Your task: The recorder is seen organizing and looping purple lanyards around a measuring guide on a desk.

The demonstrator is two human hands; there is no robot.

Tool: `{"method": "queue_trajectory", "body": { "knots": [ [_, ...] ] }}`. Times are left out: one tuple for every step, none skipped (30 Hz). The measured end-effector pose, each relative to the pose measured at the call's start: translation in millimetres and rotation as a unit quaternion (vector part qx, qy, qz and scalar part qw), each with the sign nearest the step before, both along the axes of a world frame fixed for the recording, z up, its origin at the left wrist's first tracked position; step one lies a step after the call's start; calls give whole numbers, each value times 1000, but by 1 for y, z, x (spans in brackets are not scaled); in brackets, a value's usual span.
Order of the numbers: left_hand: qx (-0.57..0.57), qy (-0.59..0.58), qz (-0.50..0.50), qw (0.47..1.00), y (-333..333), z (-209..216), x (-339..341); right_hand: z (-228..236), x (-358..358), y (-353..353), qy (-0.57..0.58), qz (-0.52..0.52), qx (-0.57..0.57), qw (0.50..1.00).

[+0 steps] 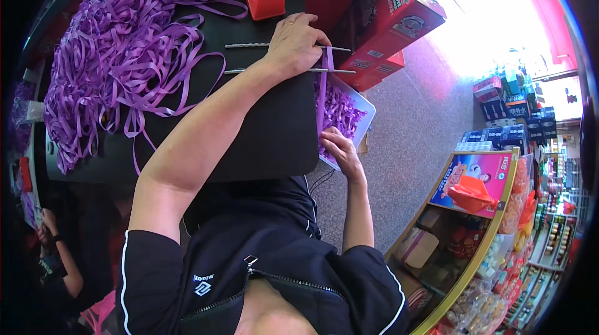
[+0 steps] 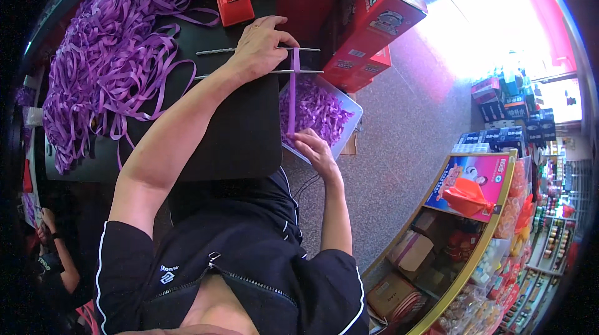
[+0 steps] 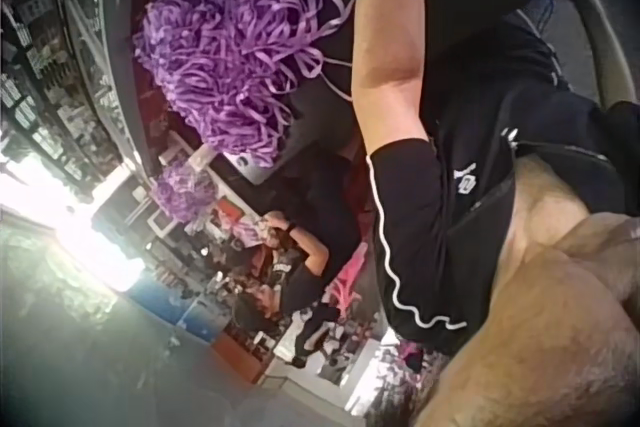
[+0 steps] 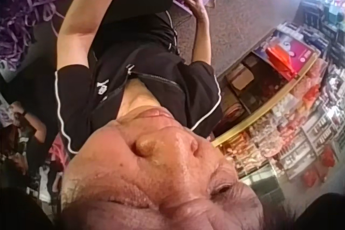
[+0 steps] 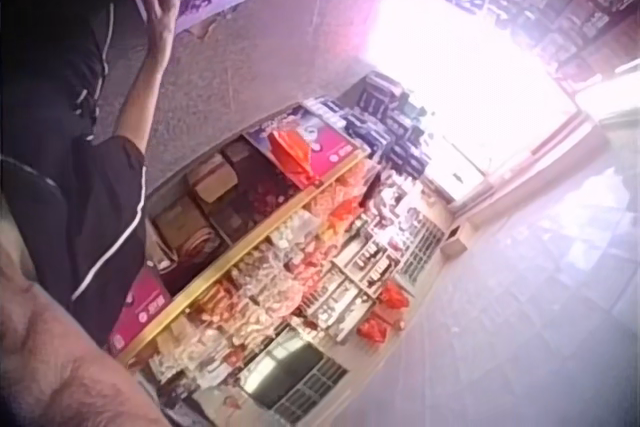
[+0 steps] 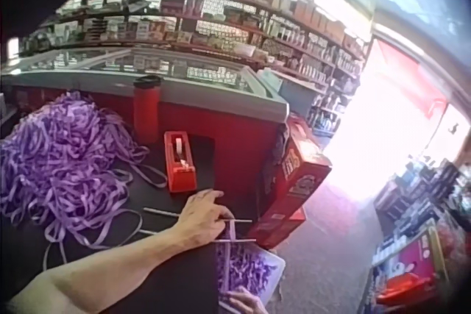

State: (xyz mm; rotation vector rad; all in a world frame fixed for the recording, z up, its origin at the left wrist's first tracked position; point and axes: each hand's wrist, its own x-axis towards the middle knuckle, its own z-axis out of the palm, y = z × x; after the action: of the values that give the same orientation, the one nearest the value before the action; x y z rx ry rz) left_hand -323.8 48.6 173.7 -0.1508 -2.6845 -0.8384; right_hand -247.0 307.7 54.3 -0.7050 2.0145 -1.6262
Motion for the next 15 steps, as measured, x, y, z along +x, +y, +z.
{"method": "queue_trajectory", "body": {
  "knots": [
    [-1,1,-1,1000,-1,-1,-1,17,9,4,10,-26,2,1000],
    [-3,2,-1,1000,-2,-3,-1,28,13,9,30,-32,-4,999],
    [-3,1,-5,1000,0,-2,-1,38,17,18,51,-41,-8,998],
    [-3,-2,-6,1000,0,-1,-1,50,20,19,72,-48,-14,996],
    [-4,-5,-6,1000,0,-1,-1,64,22,17,84,-57,-25,994],
    [-5,-3,-7,1000,-1,-2,-1,74,22,16,98,-56,-40,993],
    [-6,-1,-8,1000,-1,-2,-1,83,21,14,112,-53,-56,991],
    [-7,0,-8,1000,-1,-2,-1,93,19,11,125,-49,-71,988],
    [-4,9,-9,1000,0,-4,-1,102,18,5,131,-51,-102,985],
    [-1,18,-9,1000,0,-5,-1,106,14,3,137,-51,-128,981],
    [3,27,-9,1000,0,-6,-1,109,8,0,141,-50,-155,977],
    [-2,20,-10,1000,-1,-6,-1,113,3,-3,145,-49,-181,972],
    [-6,13,-11,1000,-2,-5,-1,120,-1,-8,154,-58,-186,969],
    [-10,5,-12,1000,-3,-4,-1,126,-7,-12,165,-55,-194,965],
    [-11,5,-12,1000,-3,-4,-1,131,-13,-15,175,-53,-203,962]
  ]
}}
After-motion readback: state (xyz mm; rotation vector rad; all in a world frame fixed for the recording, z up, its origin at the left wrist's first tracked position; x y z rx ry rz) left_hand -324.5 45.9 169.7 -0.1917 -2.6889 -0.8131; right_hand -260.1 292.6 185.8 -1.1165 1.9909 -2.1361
